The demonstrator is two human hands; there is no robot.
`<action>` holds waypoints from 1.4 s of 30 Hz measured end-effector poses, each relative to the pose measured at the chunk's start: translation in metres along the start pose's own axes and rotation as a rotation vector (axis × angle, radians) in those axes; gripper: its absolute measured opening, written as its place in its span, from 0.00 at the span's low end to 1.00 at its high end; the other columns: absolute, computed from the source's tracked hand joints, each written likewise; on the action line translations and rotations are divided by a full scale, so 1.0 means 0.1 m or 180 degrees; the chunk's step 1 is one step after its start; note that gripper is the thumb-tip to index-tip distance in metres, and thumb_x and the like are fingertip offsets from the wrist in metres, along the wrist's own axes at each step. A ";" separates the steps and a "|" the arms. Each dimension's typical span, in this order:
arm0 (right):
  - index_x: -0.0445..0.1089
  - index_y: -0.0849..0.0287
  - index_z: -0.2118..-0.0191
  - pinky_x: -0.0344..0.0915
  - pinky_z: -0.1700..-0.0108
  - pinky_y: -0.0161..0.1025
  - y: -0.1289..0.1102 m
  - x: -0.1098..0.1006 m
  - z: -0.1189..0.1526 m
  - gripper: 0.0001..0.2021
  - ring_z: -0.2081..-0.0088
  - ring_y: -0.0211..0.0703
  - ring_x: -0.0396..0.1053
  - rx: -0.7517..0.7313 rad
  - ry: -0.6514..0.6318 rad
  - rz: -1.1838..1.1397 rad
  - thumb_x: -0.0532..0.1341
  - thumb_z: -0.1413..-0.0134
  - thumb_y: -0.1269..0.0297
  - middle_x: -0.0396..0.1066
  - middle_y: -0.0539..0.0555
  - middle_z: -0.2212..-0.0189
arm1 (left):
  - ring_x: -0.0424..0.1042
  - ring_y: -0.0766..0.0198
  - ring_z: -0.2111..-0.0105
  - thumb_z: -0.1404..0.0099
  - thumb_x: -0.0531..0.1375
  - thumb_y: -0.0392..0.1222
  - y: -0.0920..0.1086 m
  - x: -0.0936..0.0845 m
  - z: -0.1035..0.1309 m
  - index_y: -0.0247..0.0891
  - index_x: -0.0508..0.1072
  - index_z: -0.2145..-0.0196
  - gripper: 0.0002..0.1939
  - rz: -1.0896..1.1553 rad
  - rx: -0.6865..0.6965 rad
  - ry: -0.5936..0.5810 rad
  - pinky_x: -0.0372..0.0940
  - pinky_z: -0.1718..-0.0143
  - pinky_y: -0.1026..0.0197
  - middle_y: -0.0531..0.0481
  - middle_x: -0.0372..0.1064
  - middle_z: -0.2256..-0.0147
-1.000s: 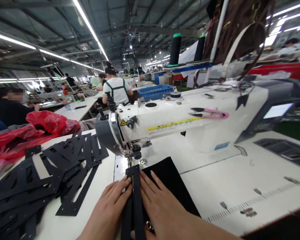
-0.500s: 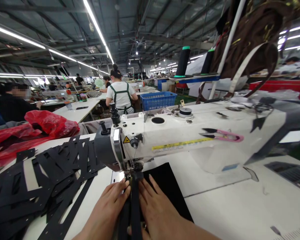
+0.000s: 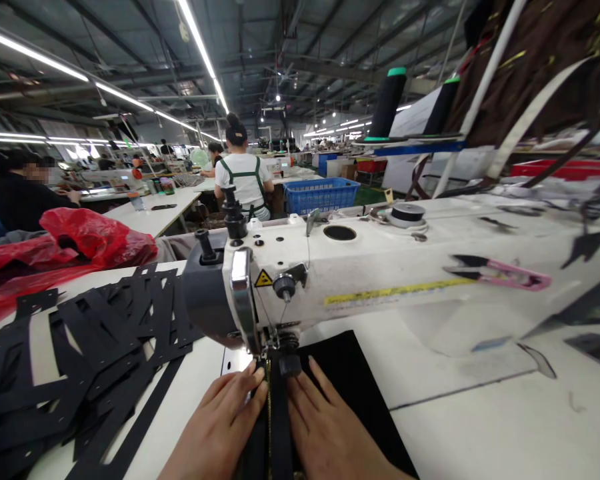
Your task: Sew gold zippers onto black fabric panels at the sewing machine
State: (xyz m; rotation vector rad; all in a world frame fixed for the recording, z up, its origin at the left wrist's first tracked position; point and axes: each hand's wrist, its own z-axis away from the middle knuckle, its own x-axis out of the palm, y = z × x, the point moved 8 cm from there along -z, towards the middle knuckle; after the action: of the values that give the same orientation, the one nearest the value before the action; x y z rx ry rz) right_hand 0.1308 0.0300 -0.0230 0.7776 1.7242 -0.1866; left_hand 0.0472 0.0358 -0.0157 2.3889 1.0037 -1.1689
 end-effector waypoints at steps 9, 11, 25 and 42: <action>0.44 0.71 0.37 0.59 0.46 0.55 0.04 0.01 0.00 0.37 0.41 0.59 0.51 0.0021 -0.0299 -0.0811 0.54 0.52 0.63 0.51 0.66 0.41 | 0.67 0.51 0.54 0.34 0.42 0.29 0.04 -0.10 -0.09 0.27 0.67 0.54 0.17 0.0066 0.0097 -0.0207 0.68 0.58 0.49 0.34 0.68 0.60; 0.44 0.70 0.37 0.55 0.43 0.55 0.06 -0.04 -0.01 0.37 0.40 0.58 0.49 0.0144 -0.0446 -0.1036 0.55 0.51 0.62 0.48 0.66 0.40 | 0.67 0.50 0.55 0.34 0.41 0.28 0.05 -0.08 -0.07 0.26 0.67 0.54 0.18 0.0041 0.0093 -0.0074 0.67 0.59 0.48 0.33 0.68 0.59; 0.46 0.69 0.37 0.49 0.41 0.56 0.07 -0.04 0.01 0.36 0.40 0.58 0.46 0.0260 -0.0538 -0.1245 0.57 0.52 0.65 0.47 0.66 0.40 | 0.69 0.51 0.55 0.35 0.47 0.28 0.04 -0.11 -0.13 0.26 0.68 0.56 0.14 0.0010 0.0333 -0.0496 0.69 0.58 0.51 0.34 0.69 0.58; 0.48 0.73 0.39 0.39 0.39 0.57 0.13 -0.28 -0.07 0.33 0.37 0.56 0.37 0.0661 -0.0895 -0.1874 0.55 0.48 0.63 0.41 0.68 0.38 | 0.69 0.55 0.59 0.36 0.48 0.26 -0.02 -0.07 -0.13 0.31 0.67 0.54 0.16 0.0111 0.0216 -0.0389 0.69 0.61 0.54 0.38 0.68 0.58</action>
State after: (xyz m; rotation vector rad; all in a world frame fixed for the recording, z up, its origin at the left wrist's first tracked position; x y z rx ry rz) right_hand 0.1352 0.0323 0.0082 0.3456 1.6348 -0.8467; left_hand 0.0507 0.0409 -0.0019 2.3435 0.8938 -1.3383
